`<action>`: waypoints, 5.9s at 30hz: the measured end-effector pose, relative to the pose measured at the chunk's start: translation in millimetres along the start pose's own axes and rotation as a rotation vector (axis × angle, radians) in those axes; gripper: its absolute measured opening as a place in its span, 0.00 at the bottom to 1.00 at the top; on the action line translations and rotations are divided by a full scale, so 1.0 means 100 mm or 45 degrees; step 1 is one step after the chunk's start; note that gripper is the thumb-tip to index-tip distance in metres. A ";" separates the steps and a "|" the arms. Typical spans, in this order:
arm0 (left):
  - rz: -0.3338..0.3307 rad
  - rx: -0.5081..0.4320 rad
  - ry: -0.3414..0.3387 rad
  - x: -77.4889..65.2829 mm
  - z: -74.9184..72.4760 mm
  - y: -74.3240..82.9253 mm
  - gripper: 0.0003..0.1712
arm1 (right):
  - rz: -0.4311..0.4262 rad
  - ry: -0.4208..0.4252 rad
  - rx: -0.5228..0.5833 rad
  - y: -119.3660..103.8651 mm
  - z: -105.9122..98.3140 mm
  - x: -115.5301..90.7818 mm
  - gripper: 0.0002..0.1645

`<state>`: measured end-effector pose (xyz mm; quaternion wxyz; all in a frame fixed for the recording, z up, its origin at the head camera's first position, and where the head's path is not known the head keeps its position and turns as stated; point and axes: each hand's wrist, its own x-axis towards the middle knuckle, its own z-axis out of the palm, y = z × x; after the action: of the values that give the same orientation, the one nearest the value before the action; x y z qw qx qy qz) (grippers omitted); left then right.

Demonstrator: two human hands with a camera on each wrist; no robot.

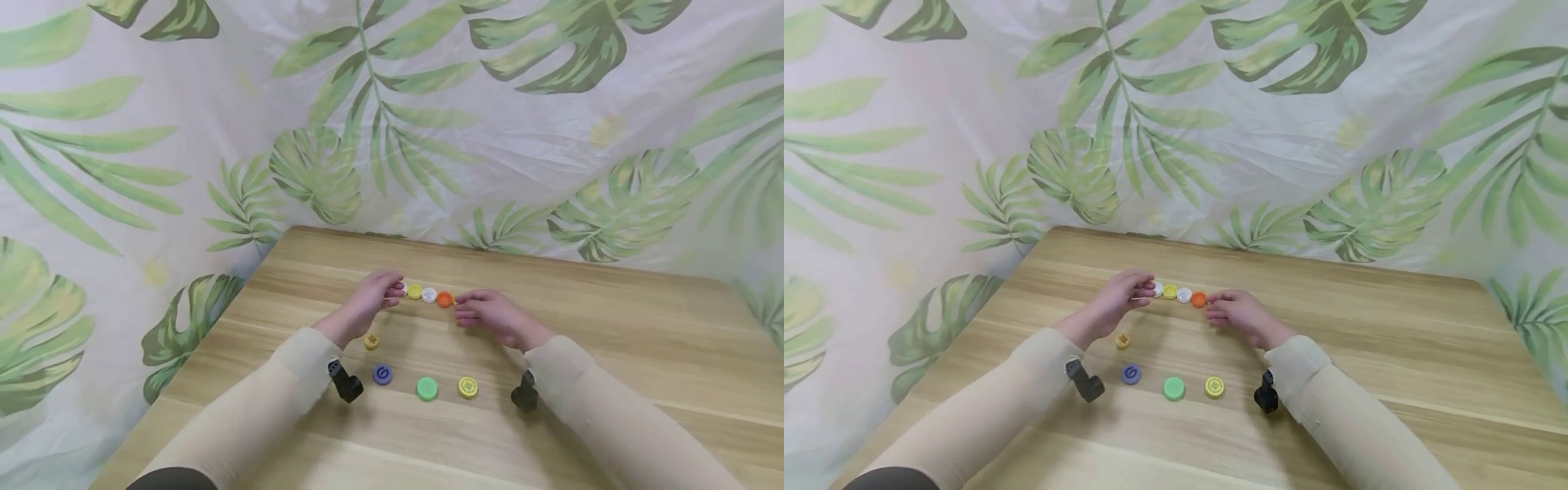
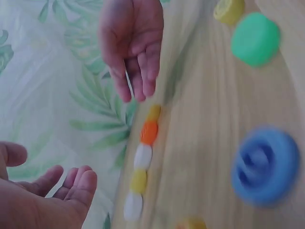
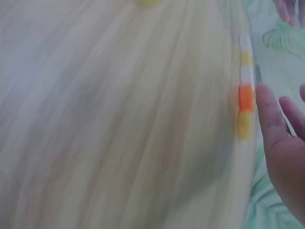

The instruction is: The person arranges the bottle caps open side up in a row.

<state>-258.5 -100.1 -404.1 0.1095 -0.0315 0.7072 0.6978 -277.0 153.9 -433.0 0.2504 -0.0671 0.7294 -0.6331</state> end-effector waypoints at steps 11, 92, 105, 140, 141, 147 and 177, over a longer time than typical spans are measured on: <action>-0.111 0.118 0.043 -0.19 -0.49 -0.21 0.26 | -0.018 -0.171 -0.079 -0.17 0.45 0.11 0.23; -0.190 0.134 -0.087 -0.09 -0.14 -0.37 0.12 | -0.121 0.130 -0.384 -0.09 0.83 0.26 0.07; -0.092 -0.046 -0.018 0.02 -0.04 -0.32 0.05 | -0.081 0.125 -0.209 -0.11 0.76 0.24 0.08; -0.034 0.047 -0.062 0.13 0.32 -0.20 0.22 | -0.035 0.341 -0.110 -0.17 0.48 0.24 0.17; -0.031 0.051 -0.062 0.13 0.33 -0.20 0.22 | -0.035 0.343 -0.113 -0.17 0.48 0.23 0.17; -0.053 0.060 -0.049 0.16 0.42 -0.21 0.21 | -0.022 0.354 -0.090 -0.12 0.40 0.22 0.19; -0.011 0.024 -0.100 0.35 0.86 -0.20 0.19 | 0.044 0.395 0.046 -0.11 0.02 0.21 0.26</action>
<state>-279.4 -11.5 -430.4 0.1404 -0.0059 0.7087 0.6914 -296.2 141.4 -428.6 0.1465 0.0485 0.7489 -0.6444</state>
